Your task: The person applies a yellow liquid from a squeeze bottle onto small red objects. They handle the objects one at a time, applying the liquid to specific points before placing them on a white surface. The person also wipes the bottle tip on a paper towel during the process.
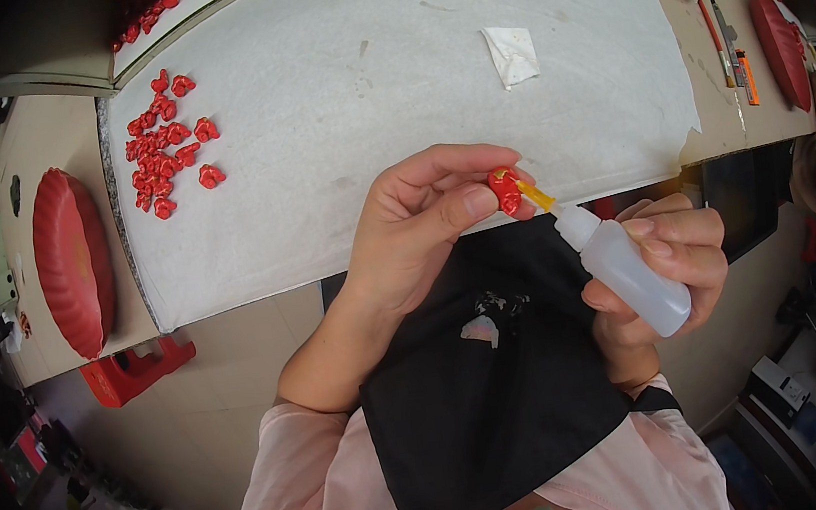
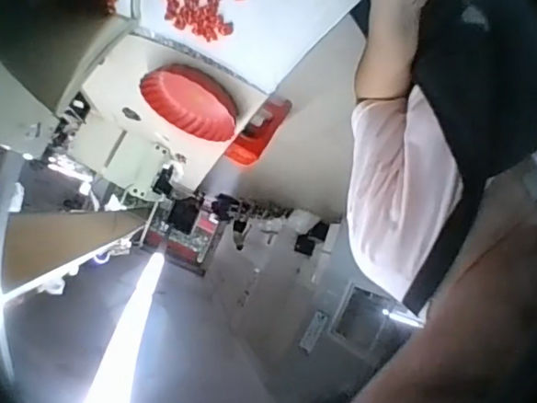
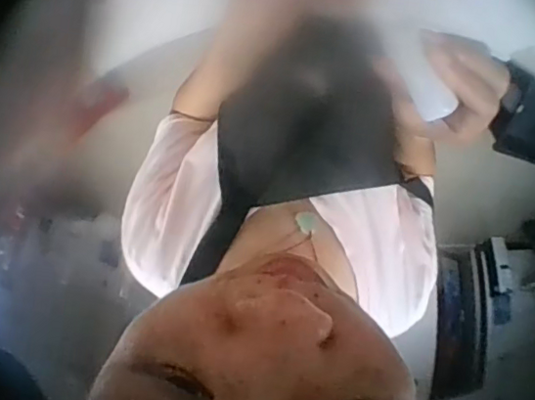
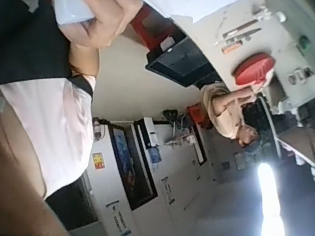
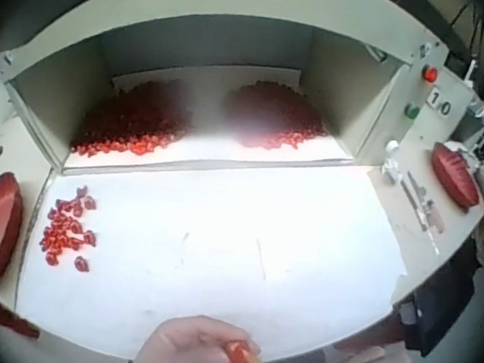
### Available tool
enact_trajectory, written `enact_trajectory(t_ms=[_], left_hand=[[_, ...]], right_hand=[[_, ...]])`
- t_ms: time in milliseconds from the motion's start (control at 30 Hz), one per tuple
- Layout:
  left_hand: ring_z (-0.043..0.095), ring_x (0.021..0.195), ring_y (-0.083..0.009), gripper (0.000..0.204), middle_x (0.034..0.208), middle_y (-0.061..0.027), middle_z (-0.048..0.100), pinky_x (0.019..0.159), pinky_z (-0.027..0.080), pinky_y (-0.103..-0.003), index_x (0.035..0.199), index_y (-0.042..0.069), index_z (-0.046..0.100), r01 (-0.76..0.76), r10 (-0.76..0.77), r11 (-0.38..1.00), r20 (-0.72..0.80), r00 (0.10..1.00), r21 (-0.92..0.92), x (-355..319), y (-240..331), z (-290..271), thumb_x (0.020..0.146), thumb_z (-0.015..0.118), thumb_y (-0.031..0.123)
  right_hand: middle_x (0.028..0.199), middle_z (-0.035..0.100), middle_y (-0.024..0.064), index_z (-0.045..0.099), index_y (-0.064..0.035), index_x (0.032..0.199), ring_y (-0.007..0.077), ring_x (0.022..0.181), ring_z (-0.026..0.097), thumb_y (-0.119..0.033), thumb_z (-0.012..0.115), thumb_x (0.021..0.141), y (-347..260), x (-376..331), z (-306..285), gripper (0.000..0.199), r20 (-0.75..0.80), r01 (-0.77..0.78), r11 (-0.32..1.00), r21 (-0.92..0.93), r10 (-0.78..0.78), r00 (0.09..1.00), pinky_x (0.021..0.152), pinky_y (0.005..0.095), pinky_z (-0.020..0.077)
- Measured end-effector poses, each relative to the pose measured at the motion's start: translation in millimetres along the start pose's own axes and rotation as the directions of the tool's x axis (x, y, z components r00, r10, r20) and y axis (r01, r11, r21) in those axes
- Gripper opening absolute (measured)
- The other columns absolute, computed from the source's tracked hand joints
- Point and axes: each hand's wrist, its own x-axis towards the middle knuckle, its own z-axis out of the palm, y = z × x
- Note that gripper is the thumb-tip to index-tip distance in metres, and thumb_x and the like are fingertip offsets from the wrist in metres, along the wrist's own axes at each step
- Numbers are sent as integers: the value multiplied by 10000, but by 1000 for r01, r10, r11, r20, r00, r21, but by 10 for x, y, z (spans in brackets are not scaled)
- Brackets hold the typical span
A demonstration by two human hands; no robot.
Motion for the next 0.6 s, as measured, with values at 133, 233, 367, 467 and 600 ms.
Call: enact_trajectory(t_ms=[133,233,367,467,600], left_hand=[[572,909,-223,268,925,-131,592,783,463,-334,1018,-5,536,15,-15,1000,0,1000,-17,-3,13,-7,787,593,119],[569,921,-225,262,935,-129,592,831,440,-349,1014,-5,536,5,-5,1000,-22,1000,-2,-9,7,-5,783,593,106],[561,938,-225,245,947,-132,592,883,404,-364,1013,-4,540,-23,26,999,-58,998,46,-19,-6,-1,786,580,79],[556,948,-228,235,956,-138,591,889,401,-367,1019,-6,542,-45,46,998,-30,998,42,3,-17,-17,792,561,53],[552,959,-236,239,987,-154,584,891,404,-372,1035,-11,539,-50,50,998,-7,999,-24,32,-8,-39,798,532,15]], right_hand=[[827,483,72,507,-69,922,151,641,495,-277,752,635,2,-5,-3,431,3,-3,1000,3,3,1000,541,238,422],[826,484,73,506,-68,923,153,646,499,-275,751,638,2,-4,-2,429,9,-1,1000,-6,1,1000,541,239,423],[822,485,74,504,-65,922,154,652,503,-270,753,636,13,-2,-16,431,30,10,1000,-13,-9,1000,549,244,430],[832,484,79,494,-64,927,156,658,507,-294,748,640,14,-15,-18,446,22,-7,1000,-29,8,1000,564,253,440],[851,483,88,481,-64,922,150,656,512,-274,758,628,39,6,-29,456,-33,-22,998,62,24,999,569,244,444]])
